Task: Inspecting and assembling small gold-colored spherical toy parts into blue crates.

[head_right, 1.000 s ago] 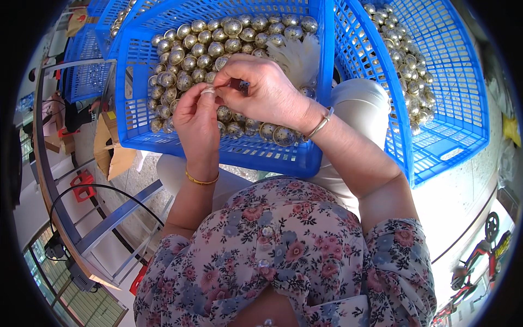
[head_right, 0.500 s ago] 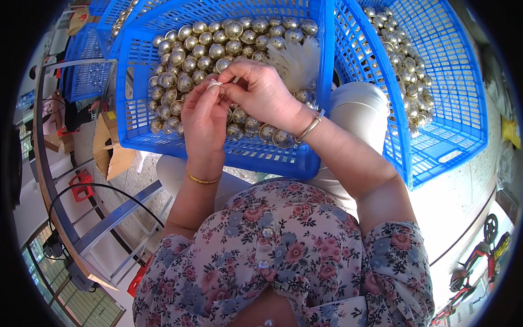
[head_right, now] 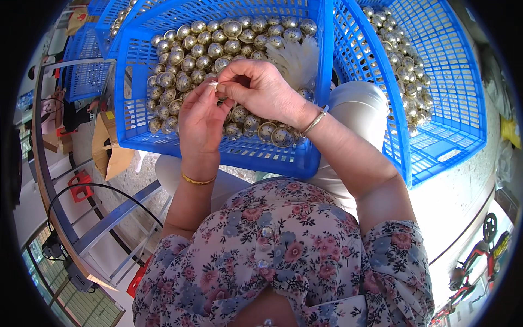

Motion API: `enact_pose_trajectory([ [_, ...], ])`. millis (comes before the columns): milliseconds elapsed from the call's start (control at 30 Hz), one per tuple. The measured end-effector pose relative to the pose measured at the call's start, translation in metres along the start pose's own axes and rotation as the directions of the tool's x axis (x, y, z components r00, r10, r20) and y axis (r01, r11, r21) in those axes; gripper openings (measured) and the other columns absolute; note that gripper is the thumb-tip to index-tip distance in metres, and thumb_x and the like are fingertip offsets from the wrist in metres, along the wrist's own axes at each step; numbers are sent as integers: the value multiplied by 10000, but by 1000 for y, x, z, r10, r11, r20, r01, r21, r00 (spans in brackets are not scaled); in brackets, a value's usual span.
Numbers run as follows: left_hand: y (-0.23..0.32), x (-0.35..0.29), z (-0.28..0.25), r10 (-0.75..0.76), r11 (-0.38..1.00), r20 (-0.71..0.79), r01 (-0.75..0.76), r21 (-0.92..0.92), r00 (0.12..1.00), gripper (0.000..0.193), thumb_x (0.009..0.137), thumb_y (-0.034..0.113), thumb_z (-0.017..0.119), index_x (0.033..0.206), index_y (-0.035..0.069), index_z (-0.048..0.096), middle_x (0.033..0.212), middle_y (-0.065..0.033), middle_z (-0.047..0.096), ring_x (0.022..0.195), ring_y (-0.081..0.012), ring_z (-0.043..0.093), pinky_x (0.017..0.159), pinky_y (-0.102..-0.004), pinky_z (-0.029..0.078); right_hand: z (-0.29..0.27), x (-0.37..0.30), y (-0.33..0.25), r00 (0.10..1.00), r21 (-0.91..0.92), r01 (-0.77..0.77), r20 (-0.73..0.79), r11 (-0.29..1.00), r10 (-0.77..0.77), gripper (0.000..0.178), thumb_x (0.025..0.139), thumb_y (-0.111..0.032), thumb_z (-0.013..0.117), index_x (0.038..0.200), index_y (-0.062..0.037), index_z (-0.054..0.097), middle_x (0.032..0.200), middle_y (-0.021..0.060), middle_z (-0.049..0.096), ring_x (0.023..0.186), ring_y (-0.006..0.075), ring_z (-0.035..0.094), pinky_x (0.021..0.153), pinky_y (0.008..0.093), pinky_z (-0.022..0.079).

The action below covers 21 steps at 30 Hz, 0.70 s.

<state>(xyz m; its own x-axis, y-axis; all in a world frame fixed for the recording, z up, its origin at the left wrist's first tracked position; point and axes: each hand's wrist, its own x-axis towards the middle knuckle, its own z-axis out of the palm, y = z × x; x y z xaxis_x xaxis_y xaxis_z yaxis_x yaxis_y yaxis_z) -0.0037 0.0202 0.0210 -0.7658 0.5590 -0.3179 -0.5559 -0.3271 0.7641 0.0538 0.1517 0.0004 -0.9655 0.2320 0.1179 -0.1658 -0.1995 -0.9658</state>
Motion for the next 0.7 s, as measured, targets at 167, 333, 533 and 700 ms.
enact_pose_trajectory([
  [167, -3, -1, 2, 99, 987, -6, -97, 130, 995, 126, 833, 31, 543, 937, -24, 586, 930, -76, 579, 791, -121, 549, 683, -249, 463, -1, 0, -4, 999, -42, -45, -19, 998, 44, 70, 825, -46, 573, 876, 2, 576, 762, -2, 576, 717, 39, 525, 633, 193, 444],
  [333, -4, -3, 7, 456, 695, 105, -427, 579, 884, 92, 816, 7, 578, 899, -24, 603, 939, -55, 552, 730, -70, 510, 620, -184, 428, -1, 0, -8, 999, -165, -43, -15, 985, 41, 84, 825, -76, 547, 860, -4, 570, 718, -19, 538, 661, 31, 456, 575, 191, 396],
  [533, -6, -1, 4, 567, 515, 172, -510, 688, 805, 94, 786, -19, 608, 879, -8, 619, 914, -45, 555, 715, -41, 496, 573, -155, 407, -3, -1, -4, 999, -133, -17, 47, 991, 24, 71, 833, -53, 519, 873, -3, 550, 715, -28, 497, 666, 25, 440, 580, 186, 391],
  [700, -2, 3, 2, 501, 541, 215, -497, 678, 838, 95, 782, -15, 612, 876, -3, 615, 903, -41, 552, 690, -38, 493, 561, -156, 405, -5, -1, -6, 997, -131, -36, 59, 991, 44, 64, 840, -49, 515, 879, -6, 544, 716, -35, 483, 664, 22, 433, 573, 182, 386],
])
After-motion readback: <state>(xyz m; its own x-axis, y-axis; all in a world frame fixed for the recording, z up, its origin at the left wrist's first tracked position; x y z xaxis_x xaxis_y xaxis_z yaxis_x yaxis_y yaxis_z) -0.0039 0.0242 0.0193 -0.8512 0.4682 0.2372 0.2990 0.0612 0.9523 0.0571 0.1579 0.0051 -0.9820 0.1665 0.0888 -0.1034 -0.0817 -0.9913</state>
